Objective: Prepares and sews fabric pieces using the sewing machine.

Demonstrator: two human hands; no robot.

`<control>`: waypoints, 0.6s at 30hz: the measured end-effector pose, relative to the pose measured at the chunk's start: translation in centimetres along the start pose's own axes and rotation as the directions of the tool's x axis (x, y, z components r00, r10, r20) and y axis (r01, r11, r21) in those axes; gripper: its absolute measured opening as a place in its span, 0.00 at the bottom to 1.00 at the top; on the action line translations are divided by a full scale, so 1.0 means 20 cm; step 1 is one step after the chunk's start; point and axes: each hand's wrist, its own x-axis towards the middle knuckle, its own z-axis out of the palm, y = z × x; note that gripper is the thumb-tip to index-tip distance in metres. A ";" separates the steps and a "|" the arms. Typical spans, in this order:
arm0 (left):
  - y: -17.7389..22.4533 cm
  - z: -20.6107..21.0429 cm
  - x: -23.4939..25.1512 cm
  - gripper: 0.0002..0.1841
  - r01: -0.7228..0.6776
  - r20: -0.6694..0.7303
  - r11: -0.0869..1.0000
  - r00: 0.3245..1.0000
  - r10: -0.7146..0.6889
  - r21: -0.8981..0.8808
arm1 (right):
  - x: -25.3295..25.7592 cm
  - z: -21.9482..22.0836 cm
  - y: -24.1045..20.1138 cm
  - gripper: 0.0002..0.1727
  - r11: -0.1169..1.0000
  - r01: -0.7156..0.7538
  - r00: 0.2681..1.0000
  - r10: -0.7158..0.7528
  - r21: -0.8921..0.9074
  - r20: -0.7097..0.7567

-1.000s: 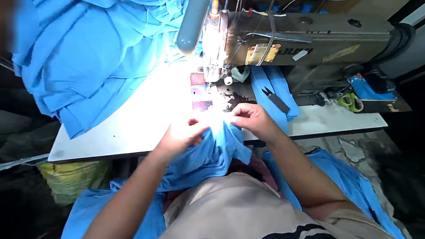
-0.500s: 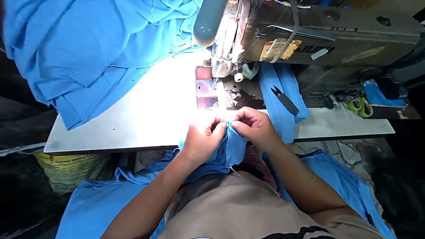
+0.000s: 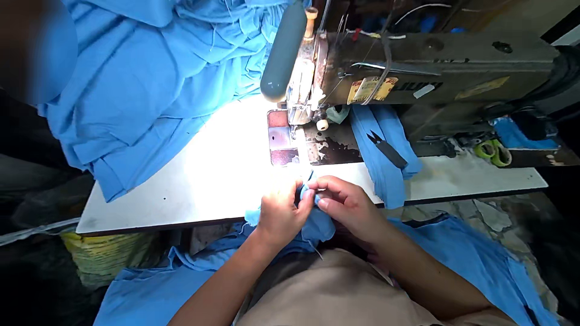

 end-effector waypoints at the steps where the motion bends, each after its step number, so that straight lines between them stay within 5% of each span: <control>1: 0.00 0.00 0.00 0.07 0.008 -0.009 0.999 1.000 -0.008 -0.034 | 0.01 -0.02 0.00 0.16 0.999 0.042 0.999 -0.042 -0.020 0.011; 4: 0.05 -0.07 0.04 0.04 0.062 0.054 0.960 0.997 -0.049 -0.274 | 0.06 -0.12 0.05 0.11 0.942 0.254 0.962 -0.270 -0.221 -0.041; 6: 0.09 -0.17 0.08 0.02 0.088 0.144 0.910 0.989 -0.032 -0.404 | 0.11 -0.18 0.08 0.11 0.897 0.326 0.945 -0.317 -0.300 0.079; 9: 0.07 -0.31 0.14 0.01 -0.040 0.176 0.947 0.979 0.100 -0.320 | 0.11 -0.21 0.13 0.10 0.900 0.339 0.935 -0.290 -0.276 0.202; 14: -0.02 -0.40 0.14 0.04 -0.160 0.169 0.987 0.973 0.159 -0.007 | 0.04 -0.23 0.12 0.11 0.930 0.337 0.939 -0.320 -0.149 0.123; 18: -0.02 -0.40 0.17 0.03 -0.125 0.253 0.959 0.948 0.192 -0.256 | 0.04 -0.21 0.14 0.03 0.952 0.304 0.952 -0.303 -0.018 0.051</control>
